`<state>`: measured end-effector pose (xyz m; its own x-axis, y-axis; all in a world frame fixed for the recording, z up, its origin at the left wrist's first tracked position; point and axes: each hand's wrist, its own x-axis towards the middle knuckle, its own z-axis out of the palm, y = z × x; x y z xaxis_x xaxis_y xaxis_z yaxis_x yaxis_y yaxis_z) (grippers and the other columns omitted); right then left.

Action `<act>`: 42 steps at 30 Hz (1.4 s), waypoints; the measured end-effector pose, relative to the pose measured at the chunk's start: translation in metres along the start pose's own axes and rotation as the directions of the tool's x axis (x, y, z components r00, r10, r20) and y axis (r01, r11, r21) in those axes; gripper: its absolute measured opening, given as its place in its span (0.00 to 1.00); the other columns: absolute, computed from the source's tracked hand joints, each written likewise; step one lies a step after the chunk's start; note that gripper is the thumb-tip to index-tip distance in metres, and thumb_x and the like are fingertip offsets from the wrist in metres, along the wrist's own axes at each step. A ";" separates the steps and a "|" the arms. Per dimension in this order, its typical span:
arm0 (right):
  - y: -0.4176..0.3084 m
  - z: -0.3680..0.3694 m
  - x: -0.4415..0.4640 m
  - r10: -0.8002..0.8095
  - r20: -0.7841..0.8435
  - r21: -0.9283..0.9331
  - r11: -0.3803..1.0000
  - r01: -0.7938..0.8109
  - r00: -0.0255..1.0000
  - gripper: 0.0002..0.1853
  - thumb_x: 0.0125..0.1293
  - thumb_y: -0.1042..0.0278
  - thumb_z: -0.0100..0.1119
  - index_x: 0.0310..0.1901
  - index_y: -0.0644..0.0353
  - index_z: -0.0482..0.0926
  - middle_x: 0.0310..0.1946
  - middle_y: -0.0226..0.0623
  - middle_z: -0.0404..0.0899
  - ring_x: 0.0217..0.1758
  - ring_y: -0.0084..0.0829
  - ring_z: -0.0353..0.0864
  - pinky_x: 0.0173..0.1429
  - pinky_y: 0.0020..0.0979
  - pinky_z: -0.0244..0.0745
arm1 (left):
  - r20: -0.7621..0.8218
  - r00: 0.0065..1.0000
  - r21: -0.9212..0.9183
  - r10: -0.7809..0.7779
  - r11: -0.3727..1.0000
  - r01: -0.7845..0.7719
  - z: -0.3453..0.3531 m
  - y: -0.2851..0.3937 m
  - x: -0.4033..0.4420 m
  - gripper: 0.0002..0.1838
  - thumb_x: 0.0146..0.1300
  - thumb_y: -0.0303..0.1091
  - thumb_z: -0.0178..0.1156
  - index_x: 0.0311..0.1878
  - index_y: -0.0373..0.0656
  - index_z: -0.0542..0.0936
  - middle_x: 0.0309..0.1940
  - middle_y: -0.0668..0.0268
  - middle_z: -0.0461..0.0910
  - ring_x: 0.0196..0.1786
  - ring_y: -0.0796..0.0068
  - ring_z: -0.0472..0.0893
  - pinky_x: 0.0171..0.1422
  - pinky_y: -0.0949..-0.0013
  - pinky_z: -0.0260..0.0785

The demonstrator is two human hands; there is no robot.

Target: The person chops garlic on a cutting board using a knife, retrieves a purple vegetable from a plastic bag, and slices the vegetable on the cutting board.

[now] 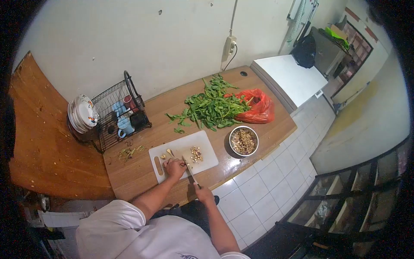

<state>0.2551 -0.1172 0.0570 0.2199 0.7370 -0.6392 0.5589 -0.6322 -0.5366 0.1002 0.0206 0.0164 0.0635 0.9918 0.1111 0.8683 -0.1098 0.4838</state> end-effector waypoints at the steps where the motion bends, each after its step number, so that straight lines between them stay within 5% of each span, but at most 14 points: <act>1: 0.008 0.006 -0.003 -0.003 0.004 -0.005 1.000 0.003 1.000 0.44 0.70 0.25 0.41 0.53 0.68 0.84 0.47 0.67 0.82 0.57 0.60 0.82 0.63 0.48 0.74 | -0.011 1.000 -0.006 0.004 1.000 -0.004 -0.001 0.000 -0.002 0.04 0.46 0.42 0.73 0.27 0.58 0.89 0.28 0.79 0.85 0.47 0.73 0.77 0.62 0.57 0.53; 6: 0.039 0.017 -0.017 -0.012 -0.045 0.029 0.999 0.014 0.999 0.43 0.70 0.25 0.40 0.52 0.66 0.84 0.44 0.64 0.84 0.52 0.57 0.85 0.60 0.47 0.76 | -0.021 1.000 -0.065 0.008 0.998 -0.009 -0.003 -0.002 -0.002 0.03 0.47 0.42 0.73 0.27 0.60 0.89 0.28 0.80 0.86 0.46 0.73 0.78 0.62 0.56 0.54; 11: 0.057 0.008 -0.007 0.057 -0.012 0.069 0.996 -0.056 0.998 0.41 0.70 0.26 0.44 0.38 0.66 0.86 0.30 0.53 0.85 0.42 0.54 0.85 0.52 0.47 0.77 | 0.063 0.997 -0.051 0.050 0.998 -0.047 -0.024 -0.002 0.000 0.03 0.47 0.42 0.73 0.27 0.61 0.89 0.29 0.80 0.86 0.46 0.73 0.79 0.62 0.56 0.55; 19: 0.028 -0.014 -0.025 0.031 0.073 -0.094 0.995 -0.024 0.997 0.41 0.69 0.25 0.42 0.45 0.62 0.87 0.42 0.58 0.86 0.53 0.56 0.84 0.59 0.47 0.76 | -0.140 0.990 -0.167 -0.006 0.986 -0.017 -0.027 -0.016 0.001 0.02 0.53 0.41 0.72 0.31 0.60 0.90 0.31 0.78 0.86 0.45 0.72 0.79 0.62 0.55 0.56; 26: 0.007 -0.032 -0.013 0.028 -0.052 -0.153 0.988 -0.036 0.998 0.41 0.69 0.24 0.39 0.56 0.54 0.84 0.50 0.56 0.84 0.58 0.58 0.82 0.64 0.50 0.75 | -0.103 0.991 -0.141 -0.080 0.988 0.065 -0.045 -0.015 -0.028 0.04 0.53 0.41 0.72 0.33 0.61 0.91 0.33 0.79 0.88 0.45 0.74 0.79 0.60 0.58 0.57; 29: 0.009 -0.049 -0.009 -0.030 -0.066 -0.197 0.980 0.017 0.997 0.39 0.68 0.22 0.40 0.51 0.50 0.87 0.46 0.52 0.86 0.54 0.54 0.84 0.59 0.49 0.77 | -0.077 0.991 -0.160 -0.105 0.983 0.092 -0.049 -0.014 -0.028 0.04 0.54 0.42 0.72 0.34 0.61 0.91 0.31 0.81 0.87 0.45 0.75 0.80 0.60 0.58 0.57; 32: -0.001 -0.067 -0.022 -0.107 -0.098 -0.255 0.964 0.079 0.989 0.37 0.66 0.22 0.44 0.43 0.50 0.88 0.37 0.47 0.87 0.46 0.49 0.87 0.52 0.47 0.80 | -0.050 0.986 -0.183 -0.161 0.972 0.150 -0.046 0.007 -0.017 0.18 0.50 0.49 0.75 0.46 0.62 0.89 0.39 0.78 0.88 0.51 0.70 0.79 0.64 0.55 0.57; 35: 0.003 -0.073 -0.027 -0.146 -0.174 -0.284 0.954 0.092 0.974 0.35 0.65 0.23 0.49 0.41 0.50 0.88 0.33 0.45 0.87 0.42 0.48 0.88 0.47 0.47 0.81 | 0.113 0.973 -0.128 -0.200 0.969 0.213 -0.037 0.030 -0.001 0.50 0.34 0.61 0.81 0.68 0.66 0.76 0.61 0.69 0.76 0.67 0.58 0.68 0.75 0.47 0.50; 38: 0.015 -0.076 -0.026 -0.169 -0.247 -0.321 0.943 0.084 0.954 0.33 0.64 0.24 0.51 0.40 0.49 0.88 0.32 0.45 0.87 0.39 0.46 0.88 0.42 0.47 0.81 | 0.121 0.974 0.044 -0.194 0.981 0.190 -0.047 0.065 0.014 0.50 0.34 0.59 0.81 0.68 0.66 0.76 0.59 0.69 0.75 0.70 0.61 0.65 0.75 0.46 0.50; 42: 0.033 -0.085 -0.028 -0.197 -0.245 -0.381 0.920 0.092 0.949 0.32 0.65 0.26 0.53 0.39 0.50 0.88 0.30 0.44 0.87 0.37 0.46 0.88 0.40 0.47 0.81 | 0.098 0.985 0.051 -0.139 0.990 0.135 -0.033 0.075 0.037 0.48 0.34 0.56 0.82 0.66 0.66 0.78 0.58 0.69 0.75 0.70 0.61 0.64 0.74 0.47 0.50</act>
<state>0.3349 -0.1381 0.1042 0.2948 0.8827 -0.3661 0.8389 -0.4225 -0.3432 0.1512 0.0465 0.0852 -0.0103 0.9990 -0.0425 0.8928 0.0283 0.4496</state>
